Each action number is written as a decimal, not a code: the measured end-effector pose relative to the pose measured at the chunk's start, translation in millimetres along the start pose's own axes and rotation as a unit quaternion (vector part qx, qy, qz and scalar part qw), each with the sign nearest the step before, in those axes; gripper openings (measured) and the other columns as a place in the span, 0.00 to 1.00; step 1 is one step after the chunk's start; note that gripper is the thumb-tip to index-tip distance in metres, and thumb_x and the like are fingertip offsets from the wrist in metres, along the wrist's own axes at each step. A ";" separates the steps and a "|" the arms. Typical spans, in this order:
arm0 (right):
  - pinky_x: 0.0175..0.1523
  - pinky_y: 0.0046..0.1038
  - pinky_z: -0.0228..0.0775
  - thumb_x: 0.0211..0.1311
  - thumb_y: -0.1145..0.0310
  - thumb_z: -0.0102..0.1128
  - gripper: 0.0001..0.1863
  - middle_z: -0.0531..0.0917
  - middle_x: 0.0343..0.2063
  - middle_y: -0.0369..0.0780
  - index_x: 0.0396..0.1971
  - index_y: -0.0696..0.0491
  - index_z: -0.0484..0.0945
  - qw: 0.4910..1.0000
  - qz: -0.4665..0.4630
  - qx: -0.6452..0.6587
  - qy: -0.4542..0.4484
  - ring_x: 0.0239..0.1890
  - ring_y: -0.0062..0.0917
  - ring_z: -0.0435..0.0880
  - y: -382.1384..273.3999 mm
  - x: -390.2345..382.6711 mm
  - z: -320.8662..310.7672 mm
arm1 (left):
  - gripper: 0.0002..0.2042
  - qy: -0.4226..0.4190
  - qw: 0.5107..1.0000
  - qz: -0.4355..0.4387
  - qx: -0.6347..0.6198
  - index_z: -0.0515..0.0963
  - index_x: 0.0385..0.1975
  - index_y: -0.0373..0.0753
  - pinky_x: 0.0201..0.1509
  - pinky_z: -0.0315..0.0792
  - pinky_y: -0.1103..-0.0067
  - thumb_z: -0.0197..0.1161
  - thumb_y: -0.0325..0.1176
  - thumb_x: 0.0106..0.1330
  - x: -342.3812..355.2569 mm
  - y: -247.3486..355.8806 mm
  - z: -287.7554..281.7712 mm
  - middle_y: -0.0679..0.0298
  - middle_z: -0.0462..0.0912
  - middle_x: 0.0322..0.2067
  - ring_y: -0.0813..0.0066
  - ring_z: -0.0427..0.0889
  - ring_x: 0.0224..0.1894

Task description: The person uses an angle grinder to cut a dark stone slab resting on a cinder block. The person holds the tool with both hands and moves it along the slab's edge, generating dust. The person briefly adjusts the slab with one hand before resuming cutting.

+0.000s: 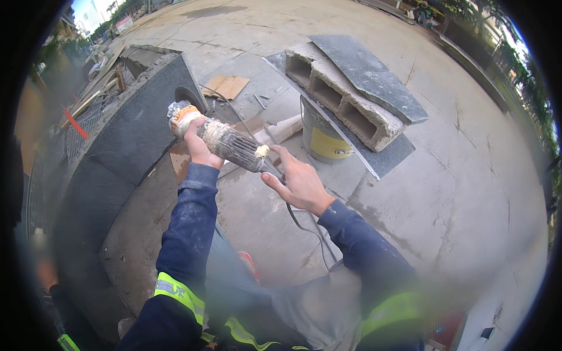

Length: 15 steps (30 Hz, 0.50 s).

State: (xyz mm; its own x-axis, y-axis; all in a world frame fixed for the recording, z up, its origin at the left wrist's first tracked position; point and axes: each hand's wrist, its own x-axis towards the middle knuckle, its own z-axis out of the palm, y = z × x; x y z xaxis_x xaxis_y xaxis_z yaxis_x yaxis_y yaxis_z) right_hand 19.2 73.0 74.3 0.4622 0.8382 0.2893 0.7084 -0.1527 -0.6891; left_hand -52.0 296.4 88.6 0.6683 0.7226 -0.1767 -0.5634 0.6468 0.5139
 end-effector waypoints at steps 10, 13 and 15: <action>0.35 0.28 0.75 0.63 0.39 0.47 0.36 0.80 0.37 0.45 0.51 0.60 0.71 0.832 0.451 0.022 -0.321 0.33 0.28 0.82 125.4 -86.6 -66.0 | 0.19 -0.012 0.998 -0.039 -0.038 0.67 0.40 0.33 0.45 0.75 0.61 0.61 0.37 0.53 28.6 40.4 -23.3 0.54 0.75 0.35 0.55 0.77 0.39; 0.37 0.31 0.76 0.62 0.40 0.48 0.36 0.80 0.40 0.48 0.52 0.60 0.71 0.768 0.509 -0.036 -0.387 0.36 0.32 0.83 138.1 -106.8 -73.8 | 0.21 -0.064 0.994 -0.088 -0.032 0.65 0.43 0.34 0.45 0.74 0.59 0.59 0.41 0.54 27.6 38.0 -26.4 0.54 0.73 0.35 0.57 0.75 0.41; 0.39 0.34 0.77 0.61 0.39 0.48 0.34 0.80 0.43 0.48 0.55 0.53 0.71 0.756 0.531 0.006 -0.383 0.39 0.35 0.83 150.1 -120.9 -72.5 | 0.21 -0.131 0.982 -0.118 -0.065 0.65 0.45 0.40 0.48 0.74 0.57 0.57 0.43 0.55 40.4 39.8 -36.9 0.53 0.72 0.41 0.56 0.76 0.44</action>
